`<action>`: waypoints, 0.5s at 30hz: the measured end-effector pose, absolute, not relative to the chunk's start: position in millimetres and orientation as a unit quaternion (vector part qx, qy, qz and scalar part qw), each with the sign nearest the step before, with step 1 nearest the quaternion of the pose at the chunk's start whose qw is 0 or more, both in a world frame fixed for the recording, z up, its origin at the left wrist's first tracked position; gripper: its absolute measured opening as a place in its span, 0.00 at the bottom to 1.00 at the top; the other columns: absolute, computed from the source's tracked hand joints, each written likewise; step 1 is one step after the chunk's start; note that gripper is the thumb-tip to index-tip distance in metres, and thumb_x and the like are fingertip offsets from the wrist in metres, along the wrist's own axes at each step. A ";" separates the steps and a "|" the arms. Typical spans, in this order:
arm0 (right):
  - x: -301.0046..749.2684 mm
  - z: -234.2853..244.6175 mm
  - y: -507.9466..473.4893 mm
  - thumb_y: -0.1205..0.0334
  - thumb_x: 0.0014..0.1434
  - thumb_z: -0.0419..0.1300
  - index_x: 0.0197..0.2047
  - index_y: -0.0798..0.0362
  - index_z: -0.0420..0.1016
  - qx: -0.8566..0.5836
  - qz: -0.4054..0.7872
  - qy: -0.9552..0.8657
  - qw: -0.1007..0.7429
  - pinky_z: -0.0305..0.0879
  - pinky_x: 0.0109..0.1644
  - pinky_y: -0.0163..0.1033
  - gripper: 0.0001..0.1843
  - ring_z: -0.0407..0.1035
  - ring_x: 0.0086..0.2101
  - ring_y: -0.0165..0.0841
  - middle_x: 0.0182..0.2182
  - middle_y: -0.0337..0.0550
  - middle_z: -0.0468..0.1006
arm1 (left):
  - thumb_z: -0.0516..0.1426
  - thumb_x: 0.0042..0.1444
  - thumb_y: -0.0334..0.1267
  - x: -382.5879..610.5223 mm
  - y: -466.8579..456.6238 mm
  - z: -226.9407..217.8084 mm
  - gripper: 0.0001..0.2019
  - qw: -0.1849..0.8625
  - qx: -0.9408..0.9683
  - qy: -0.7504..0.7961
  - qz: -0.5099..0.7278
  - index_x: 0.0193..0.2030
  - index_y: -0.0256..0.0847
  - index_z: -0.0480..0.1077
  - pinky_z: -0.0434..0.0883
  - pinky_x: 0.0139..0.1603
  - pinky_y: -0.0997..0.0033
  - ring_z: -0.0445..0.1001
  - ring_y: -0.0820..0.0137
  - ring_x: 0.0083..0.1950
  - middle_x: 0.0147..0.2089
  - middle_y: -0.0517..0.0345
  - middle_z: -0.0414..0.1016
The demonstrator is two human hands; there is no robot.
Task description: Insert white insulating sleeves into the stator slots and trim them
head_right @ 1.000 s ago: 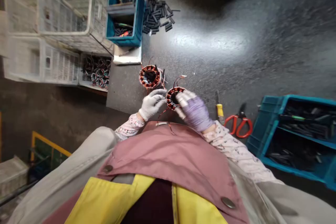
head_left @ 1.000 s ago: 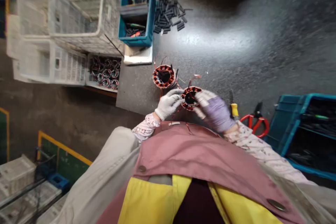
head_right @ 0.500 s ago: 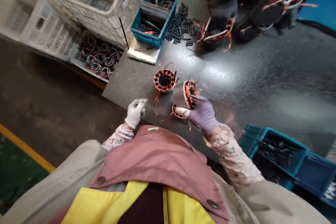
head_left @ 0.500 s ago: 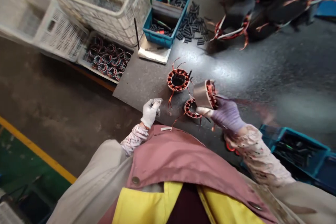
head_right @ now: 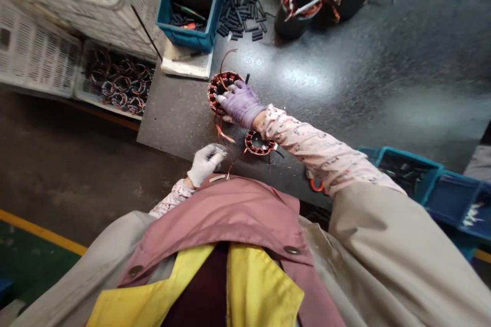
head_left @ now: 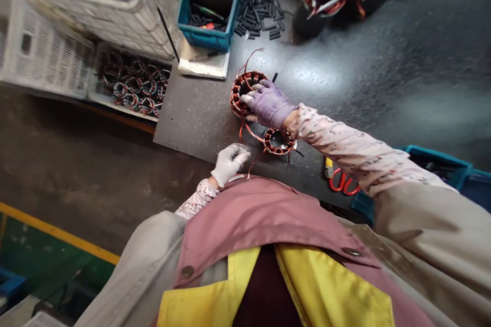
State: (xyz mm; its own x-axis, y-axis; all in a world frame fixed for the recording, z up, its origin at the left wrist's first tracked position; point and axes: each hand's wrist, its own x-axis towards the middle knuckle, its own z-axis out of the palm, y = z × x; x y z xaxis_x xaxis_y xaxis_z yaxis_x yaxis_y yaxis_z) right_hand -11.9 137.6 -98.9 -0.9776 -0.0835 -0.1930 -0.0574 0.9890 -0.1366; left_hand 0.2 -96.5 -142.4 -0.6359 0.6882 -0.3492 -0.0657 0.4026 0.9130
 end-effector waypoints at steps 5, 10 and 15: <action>85.5 -107.3 163.6 0.56 0.64 0.50 0.54 0.52 0.74 0.221 -0.169 0.956 -0.087 0.63 0.60 0.45 0.20 0.68 0.54 0.38 0.54 0.48 0.75 | 0.56 0.63 0.42 15.1 -38.9 -148.5 0.12 0.376 0.510 0.714 0.297 0.42 0.38 0.77 0.70 0.56 0.69 0.75 0.67 0.52 0.55 0.50 0.75; 155.8 -164.9 148.0 0.59 0.57 0.58 0.45 0.54 0.79 0.406 -0.254 0.877 0.042 0.66 0.57 0.47 0.16 0.70 0.52 0.43 0.53 0.51 0.76 | 0.54 0.65 0.42 20.7 5.0 -171.5 0.15 0.385 0.566 0.722 0.098 0.52 0.37 0.75 0.71 0.54 0.68 0.76 0.62 0.54 0.58 0.47 0.73; 173.1 -182.3 140.1 0.50 0.62 0.55 0.46 0.51 0.80 0.512 -0.358 0.756 0.193 0.67 0.47 0.40 0.19 0.74 0.44 0.39 0.42 0.46 0.82 | 0.53 0.66 0.44 36.0 8.7 -181.5 0.16 0.387 0.576 0.718 0.056 0.50 0.37 0.75 0.72 0.53 0.68 0.76 0.62 0.53 0.58 0.46 0.73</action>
